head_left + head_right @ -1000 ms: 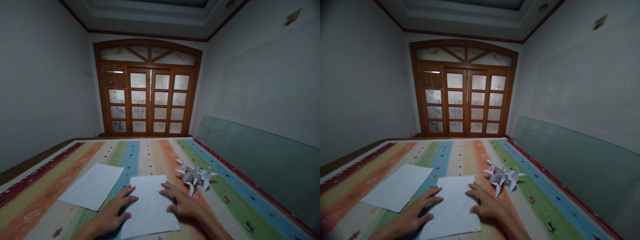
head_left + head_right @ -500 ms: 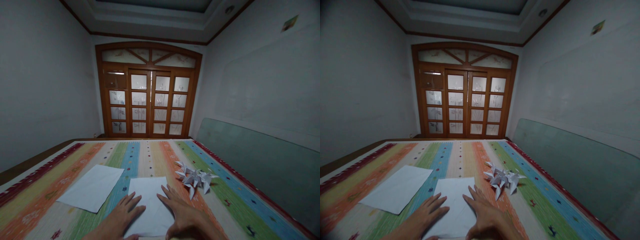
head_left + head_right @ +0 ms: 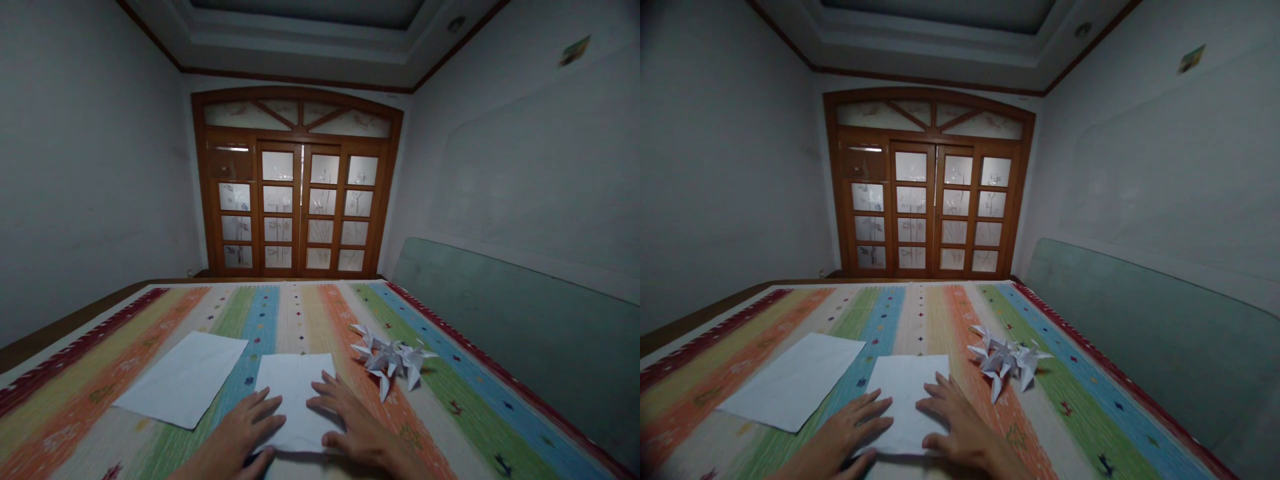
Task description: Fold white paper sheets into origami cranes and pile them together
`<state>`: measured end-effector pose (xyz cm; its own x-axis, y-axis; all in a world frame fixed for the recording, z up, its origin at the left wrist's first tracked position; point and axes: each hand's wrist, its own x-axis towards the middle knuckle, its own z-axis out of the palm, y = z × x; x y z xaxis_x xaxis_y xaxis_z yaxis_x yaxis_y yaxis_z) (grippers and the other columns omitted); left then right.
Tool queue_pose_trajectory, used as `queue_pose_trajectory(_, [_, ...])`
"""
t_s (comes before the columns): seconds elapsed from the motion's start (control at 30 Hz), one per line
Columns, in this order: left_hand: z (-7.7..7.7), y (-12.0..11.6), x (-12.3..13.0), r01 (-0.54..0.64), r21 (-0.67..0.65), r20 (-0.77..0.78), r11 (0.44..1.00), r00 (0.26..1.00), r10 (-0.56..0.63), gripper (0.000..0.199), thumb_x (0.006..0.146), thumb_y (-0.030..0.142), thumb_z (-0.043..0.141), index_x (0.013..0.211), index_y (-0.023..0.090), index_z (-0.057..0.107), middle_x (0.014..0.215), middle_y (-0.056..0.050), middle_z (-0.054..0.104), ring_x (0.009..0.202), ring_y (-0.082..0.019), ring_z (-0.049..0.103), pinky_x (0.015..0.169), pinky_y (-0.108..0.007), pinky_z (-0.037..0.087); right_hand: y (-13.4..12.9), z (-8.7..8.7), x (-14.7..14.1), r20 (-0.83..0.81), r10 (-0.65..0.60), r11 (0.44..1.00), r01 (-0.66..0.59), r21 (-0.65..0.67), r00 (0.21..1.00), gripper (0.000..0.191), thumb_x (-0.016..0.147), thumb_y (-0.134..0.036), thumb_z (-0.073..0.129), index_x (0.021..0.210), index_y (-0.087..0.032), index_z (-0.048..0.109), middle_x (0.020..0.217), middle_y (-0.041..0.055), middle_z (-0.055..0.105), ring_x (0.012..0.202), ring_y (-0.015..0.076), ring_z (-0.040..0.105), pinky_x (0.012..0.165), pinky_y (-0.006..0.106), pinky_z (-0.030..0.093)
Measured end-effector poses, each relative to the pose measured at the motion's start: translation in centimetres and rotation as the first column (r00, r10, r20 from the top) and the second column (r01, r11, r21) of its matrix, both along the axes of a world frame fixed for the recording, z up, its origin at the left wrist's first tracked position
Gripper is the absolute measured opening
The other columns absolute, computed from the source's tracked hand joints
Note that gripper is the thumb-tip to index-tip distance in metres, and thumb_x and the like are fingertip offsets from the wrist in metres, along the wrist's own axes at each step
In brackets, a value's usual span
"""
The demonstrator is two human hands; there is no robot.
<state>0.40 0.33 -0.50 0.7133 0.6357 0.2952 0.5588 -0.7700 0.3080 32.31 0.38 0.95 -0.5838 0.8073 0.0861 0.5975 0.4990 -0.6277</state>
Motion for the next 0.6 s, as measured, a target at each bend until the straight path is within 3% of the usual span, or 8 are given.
queue_pose_trajectory(0.17, [0.1,0.1,0.4,-0.029,0.03,0.051,0.999,0.998,0.027,0.029,0.102,0.033,0.053,0.125,0.034,0.07,0.133,-0.002,0.073,0.128,-0.03,0.064,0.11,-0.046,0.052,0.2,-1.2,0.4,-0.18,0.056,0.997,-0.046,0.058,0.982,0.087,0.089,-0.087,0.029,0.136,-0.023,0.065,0.141,0.0155,0.065,0.142,0.035,0.048,0.123,0.057,0.026])
queue_pose_trajectory(0.37, [-0.5,0.6,0.8,-0.127,-0.025,0.154,0.992,0.98,0.13,0.032,0.106,0.042,0.044,0.112,0.031,0.073,0.109,-0.003,0.081,0.099,-0.026,0.077,0.09,-0.036,0.061,0.4,-2.1,0.8,-0.236,-0.007,0.999,0.018,0.042,0.972,0.091,0.084,-0.091,0.029,0.133,-0.025,0.069,0.142,0.0171,0.063,0.139,0.0385,0.051,0.117,0.058,0.035])
queue_pose_trajectory(0.6, [0.1,0.5,1.0,-0.241,-0.074,0.278,0.968,0.927,0.252,0.051,0.107,0.055,0.035,0.085,0.026,0.071,0.079,-0.003,0.079,0.071,-0.023,0.075,0.07,-0.03,0.058,0.1,-0.9,0.8,-0.259,-0.046,0.995,0.067,0.07,0.965,0.095,0.088,-0.088,0.015,0.128,-0.024,0.072,0.133,0.0151,0.07,0.131,0.0359,0.059,0.113,0.053,0.042])
